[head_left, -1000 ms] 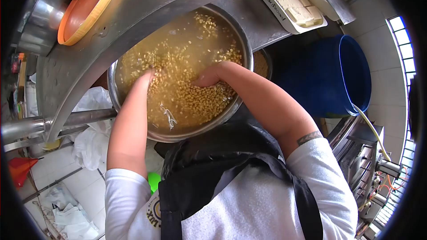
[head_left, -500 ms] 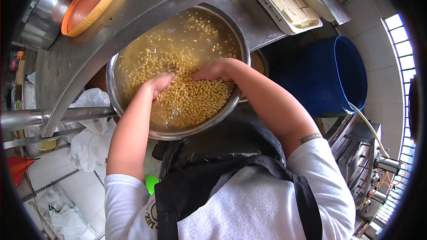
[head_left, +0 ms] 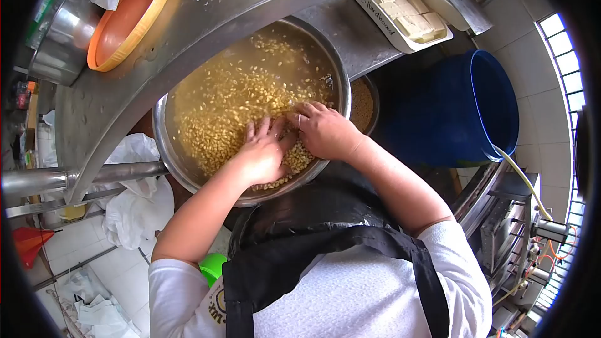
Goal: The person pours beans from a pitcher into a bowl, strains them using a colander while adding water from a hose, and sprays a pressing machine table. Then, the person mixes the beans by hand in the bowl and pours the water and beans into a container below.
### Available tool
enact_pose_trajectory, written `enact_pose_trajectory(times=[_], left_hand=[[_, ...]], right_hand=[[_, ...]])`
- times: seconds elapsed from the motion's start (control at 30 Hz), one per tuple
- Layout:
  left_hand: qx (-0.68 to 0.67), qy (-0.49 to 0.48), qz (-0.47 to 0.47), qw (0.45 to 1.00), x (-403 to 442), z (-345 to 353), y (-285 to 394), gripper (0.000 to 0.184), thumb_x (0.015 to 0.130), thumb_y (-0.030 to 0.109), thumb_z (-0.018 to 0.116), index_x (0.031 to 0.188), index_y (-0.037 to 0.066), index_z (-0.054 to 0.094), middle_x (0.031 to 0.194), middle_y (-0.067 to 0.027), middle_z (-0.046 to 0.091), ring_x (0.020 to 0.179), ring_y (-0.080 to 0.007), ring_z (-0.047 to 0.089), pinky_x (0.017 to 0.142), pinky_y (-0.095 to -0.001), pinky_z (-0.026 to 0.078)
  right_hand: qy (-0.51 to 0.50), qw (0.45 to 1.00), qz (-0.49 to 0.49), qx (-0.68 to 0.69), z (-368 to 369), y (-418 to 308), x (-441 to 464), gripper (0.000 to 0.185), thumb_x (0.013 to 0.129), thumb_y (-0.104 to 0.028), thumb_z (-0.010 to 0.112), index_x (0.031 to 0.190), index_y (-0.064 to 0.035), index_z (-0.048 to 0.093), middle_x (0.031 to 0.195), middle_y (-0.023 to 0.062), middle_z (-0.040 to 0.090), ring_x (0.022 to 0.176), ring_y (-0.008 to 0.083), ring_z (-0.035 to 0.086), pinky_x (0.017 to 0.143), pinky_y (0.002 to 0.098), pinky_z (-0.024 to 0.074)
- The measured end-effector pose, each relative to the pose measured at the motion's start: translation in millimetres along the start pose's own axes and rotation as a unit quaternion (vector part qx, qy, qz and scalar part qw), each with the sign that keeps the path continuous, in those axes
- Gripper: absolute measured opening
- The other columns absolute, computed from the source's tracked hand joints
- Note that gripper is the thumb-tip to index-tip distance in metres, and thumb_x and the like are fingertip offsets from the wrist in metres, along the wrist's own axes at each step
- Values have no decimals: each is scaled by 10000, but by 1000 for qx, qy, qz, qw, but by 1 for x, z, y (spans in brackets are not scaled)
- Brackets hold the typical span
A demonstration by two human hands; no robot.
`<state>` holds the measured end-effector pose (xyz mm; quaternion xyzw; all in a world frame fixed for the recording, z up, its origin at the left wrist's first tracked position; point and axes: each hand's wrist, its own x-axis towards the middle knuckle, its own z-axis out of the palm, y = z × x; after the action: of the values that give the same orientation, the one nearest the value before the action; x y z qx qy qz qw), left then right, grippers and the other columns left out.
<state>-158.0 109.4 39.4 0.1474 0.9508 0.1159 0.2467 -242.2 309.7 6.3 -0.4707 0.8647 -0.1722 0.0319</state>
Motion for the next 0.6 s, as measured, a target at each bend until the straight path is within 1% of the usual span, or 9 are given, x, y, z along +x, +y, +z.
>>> enact_pose_trajectory(times=[0.07, 0.1, 0.17, 0.2, 0.33, 0.43, 0.5, 0.53, 0.6], left_hand=[[61, -6, -8, 998, 9, 5, 0, 736, 796, 182, 764, 1502, 136, 559, 1675, -241, 293, 1549, -524, 232, 1263, -680, 184], [64, -3, -10, 998, 17, 5, -3, 736, 796, 182, 764, 1502, 136, 559, 1675, -241, 293, 1549, -524, 232, 1263, -680, 184], [82, -117, -47, 989, 33, -3, -9, 639, 800, 159, 753, 1425, 122, 624, 1617, -209, 414, 1528, -478, 315, 1269, -651, 200], [66, -22, -30, 997, 38, 16, -25, 547, 785, 186, 789, 1319, 93, 708, 1510, -212, 541, 1495, -435, 389, 1264, -617, 245], [84, -59, -89, 991, 56, 15, -57, 498, 855, 138, 707, 1353, 117, 696, 1528, -200, 533, 1511, -398, 386, 1262, -613, 252], [109, -78, -117, 984, 44, -28, -49, 525, 889, 104, 641, 1415, 105, 650, 1579, -203, 486, 1538, -391, 357, 1260, -616, 270], [58, -155, -202, 965, 33, -49, -47, 557, 906, 166, 671, 1453, 80, 609, 1621, -213, 430, 1534, -402, 366, 1264, -582, 301], [36, -132, -173, 975, 26, -48, -61, 607, 920, 260, 716, 1476, 59, 579, 1657, -226, 370, 1502, -433, 406, 1261, -517, 342], [10, -83, -189, 978, 5, -52, -65, 636, 919, 304, 734, 1482, 56, 572, 1663, -225, 361, 1489, -437, 423, 1251, -491, 362]], right_hand=[[-33, 998, 22, -45, 1, -3, 0, 388, 934, -223, 560, 1253, -51, 699, 1333, 178, 649, 1210, 353, 636, 1003, 469, 540], [-29, 998, 18, -46, 2, -3, 0, 388, 934, -223, 560, 1253, -51, 699, 1333, 178, 649, 1210, 353, 636, 1003, 469, 540], [-32, 998, 20, -45, 7, -2, 1, 344, 938, -240, 571, 1200, -63, 707, 1288, 176, 659, 1201, 353, 635, 983, 466, 545], [-23, 999, 17, -42, 7, -2, 0, 345, 940, -272, 591, 1194, -67, 702, 1269, 157, 669, 1176, 354, 650, 957, 472, 554], [-60, 996, 20, -61, -4, -10, 3, 371, 939, -311, 613, 1211, -72, 694, 1243, 119, 685, 1126, 348, 676, 934, 476, 563], [-110, 991, 34, -70, -14, -15, 8, 382, 958, -346, 601, 1211, -75, 693, 1241, 111, 697, 1135, 352, 679, 956, 480, 552], [-187, 979, 49, -60, -17, -13, 9, 392, 972, -370, 587, 1212, -78, 695, 1255, 123, 705, 1167, 353, 673, 965, 492, 545], [-168, 983, 38, -61, -10, -9, 7, 401, 986, -385, 575, 1211, -73, 689, 1212, 135, 734, 1157, 351, 690, 962, 508, 545], [-187, 980, 53, -40, -15, -10, 11, 400, 989, -390, 574, 1205, -72, 686, 1181, 143, 744, 1135, 360, 702, 959, 513, 543]])
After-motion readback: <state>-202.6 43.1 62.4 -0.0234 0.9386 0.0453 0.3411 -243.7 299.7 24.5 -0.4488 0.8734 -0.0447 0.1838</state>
